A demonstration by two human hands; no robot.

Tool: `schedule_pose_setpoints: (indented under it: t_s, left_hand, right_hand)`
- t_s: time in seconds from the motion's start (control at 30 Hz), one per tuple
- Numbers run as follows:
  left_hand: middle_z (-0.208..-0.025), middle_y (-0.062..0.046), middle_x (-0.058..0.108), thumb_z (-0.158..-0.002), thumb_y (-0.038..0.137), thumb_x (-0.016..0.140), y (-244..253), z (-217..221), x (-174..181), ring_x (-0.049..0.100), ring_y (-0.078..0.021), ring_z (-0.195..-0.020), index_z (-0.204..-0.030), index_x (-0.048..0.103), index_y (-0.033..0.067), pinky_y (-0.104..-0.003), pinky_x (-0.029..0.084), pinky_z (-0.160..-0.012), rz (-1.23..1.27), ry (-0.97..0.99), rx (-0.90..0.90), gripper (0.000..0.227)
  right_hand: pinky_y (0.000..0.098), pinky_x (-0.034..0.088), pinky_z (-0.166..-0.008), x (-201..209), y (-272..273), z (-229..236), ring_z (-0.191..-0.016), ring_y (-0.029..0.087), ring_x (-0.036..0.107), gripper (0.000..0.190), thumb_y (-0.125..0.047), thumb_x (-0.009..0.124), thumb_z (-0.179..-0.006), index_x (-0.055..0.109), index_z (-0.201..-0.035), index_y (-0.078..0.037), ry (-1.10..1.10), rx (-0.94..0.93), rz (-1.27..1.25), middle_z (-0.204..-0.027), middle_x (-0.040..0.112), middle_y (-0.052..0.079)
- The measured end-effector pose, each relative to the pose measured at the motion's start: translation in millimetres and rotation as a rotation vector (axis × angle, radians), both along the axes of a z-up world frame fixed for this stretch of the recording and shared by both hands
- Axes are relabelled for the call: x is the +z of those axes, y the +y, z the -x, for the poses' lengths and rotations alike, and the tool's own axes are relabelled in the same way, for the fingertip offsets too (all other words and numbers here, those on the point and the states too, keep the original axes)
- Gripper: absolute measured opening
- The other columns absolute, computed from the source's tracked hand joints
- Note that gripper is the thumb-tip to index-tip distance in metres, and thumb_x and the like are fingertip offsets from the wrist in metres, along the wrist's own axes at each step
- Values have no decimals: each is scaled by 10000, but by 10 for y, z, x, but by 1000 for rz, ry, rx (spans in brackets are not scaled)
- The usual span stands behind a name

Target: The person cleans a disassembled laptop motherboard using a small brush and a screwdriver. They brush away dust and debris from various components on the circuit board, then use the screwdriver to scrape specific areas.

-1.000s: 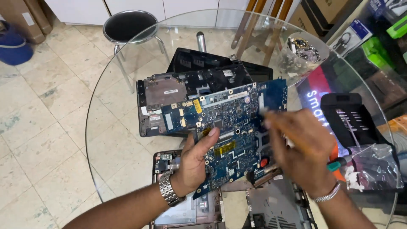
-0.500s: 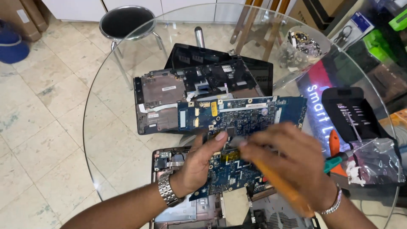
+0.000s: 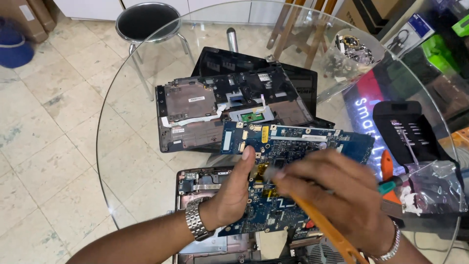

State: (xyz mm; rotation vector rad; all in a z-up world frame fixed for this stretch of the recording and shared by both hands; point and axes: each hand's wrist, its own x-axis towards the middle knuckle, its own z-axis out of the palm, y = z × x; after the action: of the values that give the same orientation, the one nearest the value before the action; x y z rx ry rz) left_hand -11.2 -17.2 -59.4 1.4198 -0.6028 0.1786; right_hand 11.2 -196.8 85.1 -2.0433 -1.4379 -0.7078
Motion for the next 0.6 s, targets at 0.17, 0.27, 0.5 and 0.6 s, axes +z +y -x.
schedule_pose_setpoints:
  t_s: [0.17, 0.27, 0.5, 0.6]
  left_hand:
    - [-1707, -245, 1, -1135, 142, 262, -5, 1, -138, 20, -352, -1622, -1615, 32, 101, -450, 44, -1360, -90, -104, 43, 533]
    - [-1714, -214, -11, -1106, 95, 277, -16, 12, -366, 26, -337, -1628, -1615, 31, 84, -451, 45, -1368, -61, -110, 31, 565]
    - [-1702, -203, 72, -952, 676, 115, -40, -5, 533, -17, -263, -1585, -1549, 224, -32, -435, 11, -1249, 122, 528, -147, 932]
    - [-892, 6, 650, -1037, 633, 115, -59, -2, 468, 621, -194, -1168, -740, 555, 191, -524, 164, -1307, 213, 419, -133, 691]
  right_hand:
    - [341, 594, -725, -9, -18, 64, -845, 239, 673, 281, -122, 776, -910, 707, -1177, -66, 91, -56, 14, -1060, 745, 94]
    - [355, 596, -752, -58, -58, 55, -863, 251, 677, 314, -144, 784, -913, 695, -1206, -76, 72, -56, 64, -1095, 740, 90]
    - [291, 610, -721, 154, 56, 11, -848, 221, 689, 270, -124, 759, -886, 727, -1140, -38, -65, -82, 72, -1068, 764, 129]
    - [384, 529, -674, 307, 105, -47, -749, 229, 682, 181, -139, 676, -916, 688, -1065, -37, 256, 139, 167, -1014, 701, 108]
